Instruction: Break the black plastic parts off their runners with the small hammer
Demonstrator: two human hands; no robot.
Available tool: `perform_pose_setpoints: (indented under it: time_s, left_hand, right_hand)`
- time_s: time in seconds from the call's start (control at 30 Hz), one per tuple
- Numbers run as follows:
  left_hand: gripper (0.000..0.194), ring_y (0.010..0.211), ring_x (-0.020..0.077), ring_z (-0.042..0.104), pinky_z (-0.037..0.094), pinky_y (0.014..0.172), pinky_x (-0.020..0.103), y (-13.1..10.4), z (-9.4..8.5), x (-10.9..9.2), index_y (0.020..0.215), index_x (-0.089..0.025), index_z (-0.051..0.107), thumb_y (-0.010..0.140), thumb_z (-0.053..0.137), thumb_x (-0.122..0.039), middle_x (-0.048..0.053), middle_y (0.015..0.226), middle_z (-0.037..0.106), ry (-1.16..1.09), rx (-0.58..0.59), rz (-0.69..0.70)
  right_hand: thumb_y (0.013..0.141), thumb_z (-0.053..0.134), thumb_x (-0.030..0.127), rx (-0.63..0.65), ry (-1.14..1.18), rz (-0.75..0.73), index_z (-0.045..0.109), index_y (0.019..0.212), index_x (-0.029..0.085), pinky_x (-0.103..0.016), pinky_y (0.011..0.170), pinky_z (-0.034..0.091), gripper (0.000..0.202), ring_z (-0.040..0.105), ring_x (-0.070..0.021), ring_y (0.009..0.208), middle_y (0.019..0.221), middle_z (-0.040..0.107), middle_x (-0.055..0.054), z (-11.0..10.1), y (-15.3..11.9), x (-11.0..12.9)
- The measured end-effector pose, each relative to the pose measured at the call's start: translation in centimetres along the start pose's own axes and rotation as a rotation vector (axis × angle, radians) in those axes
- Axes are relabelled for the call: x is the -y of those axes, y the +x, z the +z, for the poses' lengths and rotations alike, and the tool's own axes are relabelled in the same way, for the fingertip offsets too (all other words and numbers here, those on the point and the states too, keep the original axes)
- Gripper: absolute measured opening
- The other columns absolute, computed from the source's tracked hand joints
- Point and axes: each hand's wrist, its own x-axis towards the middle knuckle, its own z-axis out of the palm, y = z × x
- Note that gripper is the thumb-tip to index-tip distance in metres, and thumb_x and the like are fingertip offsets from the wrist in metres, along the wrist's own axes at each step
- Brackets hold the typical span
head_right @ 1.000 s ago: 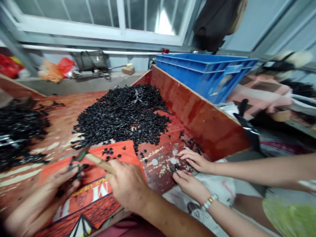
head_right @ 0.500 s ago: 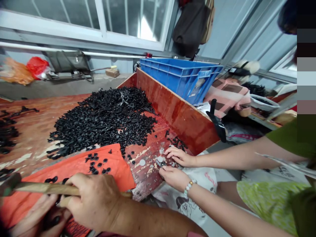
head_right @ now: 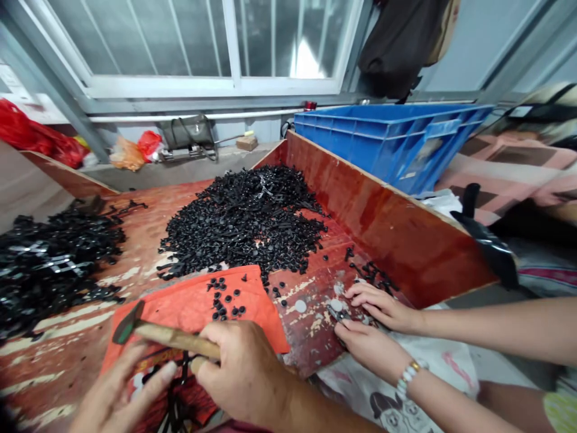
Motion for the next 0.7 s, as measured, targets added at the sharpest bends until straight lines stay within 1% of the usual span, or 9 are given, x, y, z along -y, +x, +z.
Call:
perform_pose_setpoints:
  time_s: [0.07, 0.1, 0.17, 0.23, 0.3, 0.33, 0.47, 0.57, 0.7]
  left_hand:
    - [0.032, 0.103, 0.0303, 0.063, 0.055, 0.089, 0.032, -0.8, 0.9, -0.1, 0.086, -0.028, 0.073, 0.061, 0.086, -0.044, 0.005, 0.098, 0.073, 0.133, 0.241, 0.039]
    - [0.028, 0.097, 0.0303, 0.064, 0.055, 0.088, 0.034, -1.2, 1.5, 0.1, 0.081, -0.027, 0.073, 0.066, 0.081, -0.050, 0.007, 0.094, 0.073, 0.153, 0.336, 0.052]
    - [0.032, 0.086, 0.0275, 0.063, 0.054, 0.084, 0.034, -1.7, 2.7, 0.5, 0.081, -0.025, 0.073, 0.073, 0.072, -0.056, 0.007, 0.087, 0.071, 0.099, 0.474, 0.008]
    - [0.039, 0.077, 0.0229, 0.060, 0.053, 0.077, 0.031, -1.7, 3.4, 1.0, 0.080, -0.022, 0.071, 0.074, 0.070, -0.060, 0.006, 0.080, 0.067, 0.007, 0.534, -0.048]
    - [0.045, 0.069, 0.0183, 0.055, 0.049, 0.069, 0.026, -1.0, 3.4, 1.0, 0.075, -0.019, 0.066, 0.074, 0.067, -0.064, 0.003, 0.072, 0.061, -0.022, 0.522, -0.065]
    - [0.047, 0.066, 0.0167, 0.052, 0.046, 0.066, 0.024, -0.4, 3.3, 0.8, 0.072, -0.019, 0.063, 0.076, 0.064, -0.066, 0.001, 0.069, 0.057, 0.011, 0.493, -0.050]
    - [0.043, 0.063, 0.0155, 0.048, 0.039, 0.061, 0.022, 2.0, 2.8, -0.7, 0.066, -0.020, 0.055, 0.084, 0.055, -0.059, -0.003, 0.063, 0.052, 0.335, 0.350, 0.079]
    - [0.036, 0.061, 0.0169, 0.050, 0.036, 0.060, 0.023, 3.2, 3.6, -1.7, 0.067, -0.021, 0.058, 0.086, 0.053, -0.052, -0.003, 0.060, 0.054, 0.491, 0.320, 0.147]
    - [0.032, 0.061, 0.0182, 0.054, 0.032, 0.058, 0.024, 3.8, 5.2, -1.7, 0.068, -0.022, 0.059, 0.088, 0.050, -0.046, -0.002, 0.061, 0.059, 0.586, 0.328, 0.183]
  right_hand:
    - [0.077, 0.060, 0.015, -0.003, 0.041, -0.025, 0.059, 0.071, 0.022, -0.020, 0.053, 0.032, 0.009, 0.050, -0.0092, 0.058, 0.064, 0.057, 0.007, 0.7, -0.5, -0.1]
    - [0.076, 0.059, 0.013, -0.017, 0.058, -0.043, 0.059, 0.071, 0.022, -0.020, 0.055, 0.033, 0.010, 0.052, -0.0093, 0.060, 0.066, 0.058, 0.007, 1.1, -0.7, -0.2]
    - [0.076, 0.057, 0.010, -0.024, 0.086, -0.074, 0.060, 0.073, 0.022, -0.019, 0.060, 0.036, 0.012, 0.055, -0.0098, 0.066, 0.070, 0.061, 0.007, 1.4, -1.0, -0.5]
    - [0.078, 0.056, 0.011, 0.026, 0.120, -0.068, 0.062, 0.074, 0.022, -0.020, 0.057, 0.035, 0.013, 0.054, -0.0101, 0.064, 0.068, 0.060, 0.006, 1.2, -1.0, -0.9]
    - [0.082, 0.055, 0.014, 0.080, 0.141, -0.007, 0.063, 0.075, 0.022, -0.021, 0.052, 0.031, 0.012, 0.049, -0.0105, 0.058, 0.064, 0.055, 0.007, 0.5, -0.9, -1.6]
    - [0.083, 0.055, 0.016, 0.073, 0.128, 0.033, 0.063, 0.076, 0.022, -0.022, 0.050, 0.030, 0.012, 0.047, -0.0110, 0.057, 0.062, 0.054, 0.006, 0.1, -0.7, -2.0]
    - [0.087, 0.052, 0.018, -0.095, -0.017, 0.132, 0.063, 0.085, 0.021, -0.024, 0.056, 0.035, 0.012, 0.051, -0.0144, 0.062, 0.067, 0.058, 0.004, -1.5, 0.0, -3.9]
    - [0.089, 0.050, 0.019, -0.113, -0.029, 0.146, 0.064, 0.095, 0.023, -0.025, 0.059, 0.037, 0.016, 0.054, -0.0158, 0.065, 0.072, 0.061, 0.003, -1.9, -0.1, -5.4]
    - [0.087, 0.051, 0.020, -0.100, -0.033, 0.180, 0.061, 0.084, 0.022, -0.024, 0.057, 0.036, 0.011, 0.053, -0.0155, 0.064, 0.070, 0.059, 0.003, -1.8, -1.0, -6.7]
